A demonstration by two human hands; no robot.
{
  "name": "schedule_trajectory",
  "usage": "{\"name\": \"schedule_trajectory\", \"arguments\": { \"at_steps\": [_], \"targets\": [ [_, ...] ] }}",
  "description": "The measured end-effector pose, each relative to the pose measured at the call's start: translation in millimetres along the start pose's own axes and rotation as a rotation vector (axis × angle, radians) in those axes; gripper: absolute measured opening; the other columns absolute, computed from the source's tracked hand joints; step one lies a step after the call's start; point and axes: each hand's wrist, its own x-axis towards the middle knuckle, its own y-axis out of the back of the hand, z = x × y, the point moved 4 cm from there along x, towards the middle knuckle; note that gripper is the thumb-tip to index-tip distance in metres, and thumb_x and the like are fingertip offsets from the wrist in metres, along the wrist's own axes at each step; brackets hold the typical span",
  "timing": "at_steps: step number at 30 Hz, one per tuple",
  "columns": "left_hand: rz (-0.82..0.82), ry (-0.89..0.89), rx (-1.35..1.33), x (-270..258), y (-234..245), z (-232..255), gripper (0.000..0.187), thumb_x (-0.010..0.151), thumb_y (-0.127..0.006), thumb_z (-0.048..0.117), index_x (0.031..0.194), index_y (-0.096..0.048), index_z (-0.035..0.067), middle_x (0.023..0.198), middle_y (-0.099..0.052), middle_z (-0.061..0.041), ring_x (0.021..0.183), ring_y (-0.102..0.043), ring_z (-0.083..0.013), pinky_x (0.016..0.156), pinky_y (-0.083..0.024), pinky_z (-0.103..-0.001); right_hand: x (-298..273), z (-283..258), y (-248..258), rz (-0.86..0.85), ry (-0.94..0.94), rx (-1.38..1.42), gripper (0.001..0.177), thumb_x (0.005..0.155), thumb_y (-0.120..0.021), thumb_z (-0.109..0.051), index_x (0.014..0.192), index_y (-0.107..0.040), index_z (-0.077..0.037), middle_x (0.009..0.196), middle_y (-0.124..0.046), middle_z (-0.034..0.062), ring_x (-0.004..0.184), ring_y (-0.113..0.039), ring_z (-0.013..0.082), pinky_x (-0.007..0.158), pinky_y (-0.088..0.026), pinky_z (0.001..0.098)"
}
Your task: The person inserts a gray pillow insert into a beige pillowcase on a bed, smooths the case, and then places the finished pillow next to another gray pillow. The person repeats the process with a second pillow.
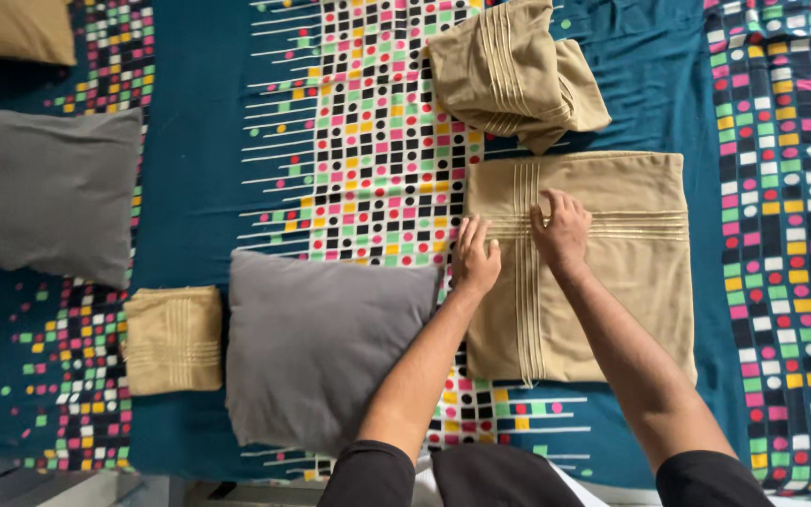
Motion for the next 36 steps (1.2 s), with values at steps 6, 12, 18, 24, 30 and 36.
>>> {"name": "schedule_trajectory", "arguments": {
  "at_steps": [6, 12, 18, 24, 30, 36],
  "targets": [
    [-0.123, 0.116, 0.228, 36.6, -15.2, 0.7, 0.033, 0.088, -0.068, 0.015, 0.121, -0.068, 0.013, 0.146, -0.06, -0.007, 0.142, -0.047, -0.031, 0.112, -0.039, -0.051, 56.5, 14.8, -31.9, -0.004, 0.057, -0.048, 0.037, 0.093, -0.069, -0.024, 0.128, -0.064, -0.011, 0.125, -0.066, 0.0142, 0.112, -0.06, 0.0354, 0.089, -0.047, 0.0481],
    [-0.088, -0.076, 0.344, 25.7, -4.0, 11.1, 0.041, 0.095, -0.063, 0.021, 0.135, -0.059, 0.015, 0.157, -0.045, -0.007, 0.148, -0.039, -0.0314, 0.113, -0.034, -0.054, 89.5, 23.7, -57.3, -0.103, -0.133, -0.112, 0.033, 0.098, -0.07, -0.031, 0.118, -0.062, -0.006, 0.109, -0.062, 0.0194, 0.098, -0.064, 0.0412, 0.08, -0.052, 0.0525],
    [-0.086, -0.067, 0.368, 20.8, -11.8, 5.5, 0.041, 0.095, -0.061, 0.023, 0.135, -0.059, 0.015, 0.158, -0.045, -0.006, 0.149, -0.039, -0.0307, 0.114, -0.033, -0.053, 98.1, 29.7, -67.7, -0.095, -0.083, -0.175, 0.027, 0.092, -0.069, -0.026, 0.11, -0.067, -0.007, 0.101, -0.064, 0.0212, 0.084, -0.066, 0.0421, 0.069, -0.053, 0.054],
    [-0.164, -0.014, 0.292, 23.4, -8.2, 2.4, 0.042, 0.09, -0.063, 0.017, 0.132, -0.06, 0.014, 0.159, -0.046, -0.008, 0.15, -0.037, -0.0318, 0.117, -0.033, -0.052, 113.3, 21.3, -49.4, -0.003, 0.035, -0.227, 0.012, 0.099, -0.066, -0.022, 0.095, -0.067, -0.011, 0.099, -0.066, 0.0124, 0.09, -0.067, 0.0352, 0.072, -0.052, 0.0497],
    [-0.166, 0.081, 0.228, 39.6, 17.9, 21.6, 0.044, 0.092, -0.067, 0.016, 0.135, -0.057, 0.012, 0.15, -0.048, -0.011, 0.15, -0.035, -0.0326, 0.122, -0.028, -0.053, 125.1, -41.5, 34.5, 0.222, 0.235, -0.167, 0.012, 0.099, -0.065, -0.022, 0.099, -0.066, -0.01, 0.1, -0.063, 0.0122, 0.096, -0.06, 0.0335, 0.08, -0.045, 0.0488],
    [0.17, -0.183, 0.114, 67.0, 94.4, 101.8, 0.055, 0.089, -0.069, 0.015, 0.141, -0.052, 0.011, 0.158, -0.043, -0.016, 0.15, -0.039, -0.0366, 0.12, -0.036, -0.053, 128.4, -117.3, 124.5, 0.279, 0.358, -0.15, 0.011, 0.107, -0.062, -0.02, 0.104, -0.065, -0.01, 0.106, -0.062, 0.0127, 0.103, -0.058, 0.0331, 0.087, -0.041, 0.0475]
  ]
}}
